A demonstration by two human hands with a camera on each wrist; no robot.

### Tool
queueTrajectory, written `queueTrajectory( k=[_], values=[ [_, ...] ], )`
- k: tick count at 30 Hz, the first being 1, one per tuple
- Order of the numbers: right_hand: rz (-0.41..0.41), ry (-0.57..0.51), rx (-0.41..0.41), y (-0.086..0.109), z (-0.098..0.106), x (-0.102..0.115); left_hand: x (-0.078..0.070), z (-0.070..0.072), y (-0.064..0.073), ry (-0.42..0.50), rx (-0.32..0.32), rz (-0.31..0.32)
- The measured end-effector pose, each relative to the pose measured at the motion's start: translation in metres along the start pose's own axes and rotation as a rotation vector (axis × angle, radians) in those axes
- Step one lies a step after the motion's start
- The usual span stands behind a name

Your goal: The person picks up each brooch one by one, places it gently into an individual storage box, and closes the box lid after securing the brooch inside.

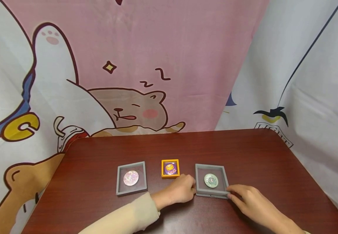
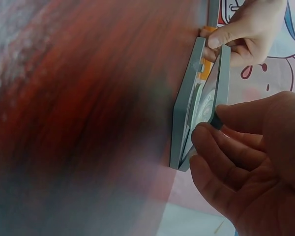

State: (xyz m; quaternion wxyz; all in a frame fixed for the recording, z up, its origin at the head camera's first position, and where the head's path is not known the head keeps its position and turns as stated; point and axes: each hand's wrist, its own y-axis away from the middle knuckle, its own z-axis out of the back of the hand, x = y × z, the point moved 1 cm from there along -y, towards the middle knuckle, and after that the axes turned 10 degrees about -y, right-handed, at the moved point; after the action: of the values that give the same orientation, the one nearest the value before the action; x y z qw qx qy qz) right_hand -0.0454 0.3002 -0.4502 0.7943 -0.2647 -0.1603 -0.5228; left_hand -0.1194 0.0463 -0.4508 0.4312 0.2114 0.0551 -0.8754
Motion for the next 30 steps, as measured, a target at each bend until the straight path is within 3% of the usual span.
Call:
queueTrajectory(
  k=[6,20,30],
  values=[
    [0.02,-0.016,0.021,0.001,-0.002,-0.002,0.0,0.002,0.006,0.049,0.011,-0.014],
    [0.136,-0.006,0.001,0.001,-0.007,-0.008,0.0,-0.001,0.012,0.191,0.005,0.031],
    [0.196,-0.049,-0.01,0.003,-0.008,-0.009,-0.002,-0.006,0.011,0.078,-0.058,-0.012]
  ],
)
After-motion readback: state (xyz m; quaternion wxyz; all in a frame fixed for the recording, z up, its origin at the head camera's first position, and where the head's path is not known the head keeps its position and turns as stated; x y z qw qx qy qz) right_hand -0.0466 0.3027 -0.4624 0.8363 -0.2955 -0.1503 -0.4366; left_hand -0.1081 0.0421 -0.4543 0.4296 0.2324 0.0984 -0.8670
